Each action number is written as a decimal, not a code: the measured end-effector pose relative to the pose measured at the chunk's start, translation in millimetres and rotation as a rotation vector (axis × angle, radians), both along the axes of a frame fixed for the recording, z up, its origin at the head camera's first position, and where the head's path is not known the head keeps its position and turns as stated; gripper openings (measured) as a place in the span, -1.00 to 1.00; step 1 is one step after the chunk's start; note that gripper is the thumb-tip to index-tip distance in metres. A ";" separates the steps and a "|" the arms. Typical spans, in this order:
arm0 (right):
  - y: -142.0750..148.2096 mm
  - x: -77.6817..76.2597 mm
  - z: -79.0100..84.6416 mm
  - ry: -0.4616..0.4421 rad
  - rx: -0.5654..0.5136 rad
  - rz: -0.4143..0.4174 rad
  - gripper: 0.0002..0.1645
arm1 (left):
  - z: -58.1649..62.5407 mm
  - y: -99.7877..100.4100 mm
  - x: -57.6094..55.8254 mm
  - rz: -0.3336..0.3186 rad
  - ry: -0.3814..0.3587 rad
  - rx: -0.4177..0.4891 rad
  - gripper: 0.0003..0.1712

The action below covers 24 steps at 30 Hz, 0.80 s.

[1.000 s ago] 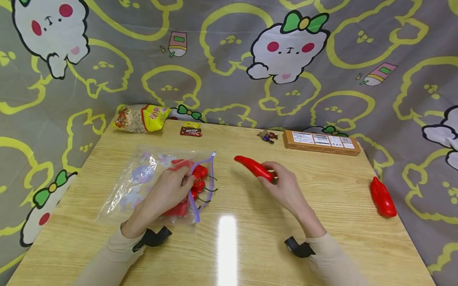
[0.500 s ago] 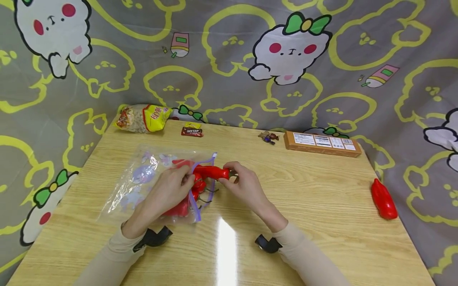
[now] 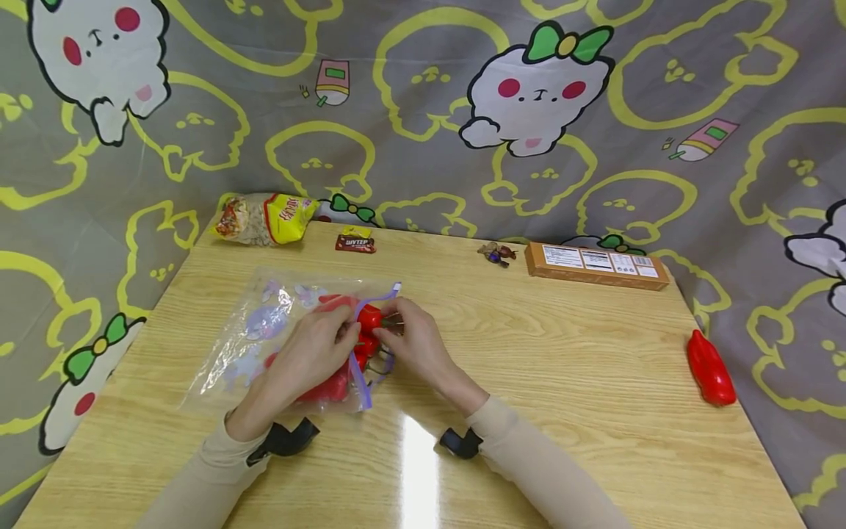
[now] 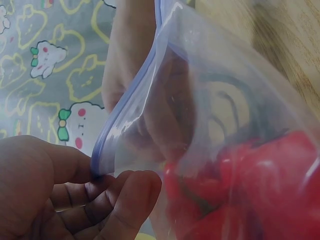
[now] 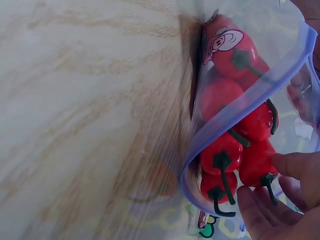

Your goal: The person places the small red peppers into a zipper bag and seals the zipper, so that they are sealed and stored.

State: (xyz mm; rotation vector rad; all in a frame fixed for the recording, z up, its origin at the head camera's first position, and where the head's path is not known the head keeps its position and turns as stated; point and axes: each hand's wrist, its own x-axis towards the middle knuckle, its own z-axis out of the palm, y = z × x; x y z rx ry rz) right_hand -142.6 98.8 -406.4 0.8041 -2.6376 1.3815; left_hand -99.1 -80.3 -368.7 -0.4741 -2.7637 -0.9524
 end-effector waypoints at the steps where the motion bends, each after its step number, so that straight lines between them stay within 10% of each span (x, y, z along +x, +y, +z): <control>1: -1.1 0.1 -0.4 0.012 0.001 0.010 -0.75 | -0.2 0.1 -0.1 -0.001 0.007 -0.001 -0.88; 15: 8.8 6.1 1.9 0.150 0.104 0.059 -0.80 | 0.8 -0.6 1.3 -0.001 -0.006 0.006 -0.90; 24: 112.6 -0.9 22.8 0.282 0.229 -0.245 -0.80 | 0.9 -0.3 1.1 0.003 -0.039 0.020 -0.90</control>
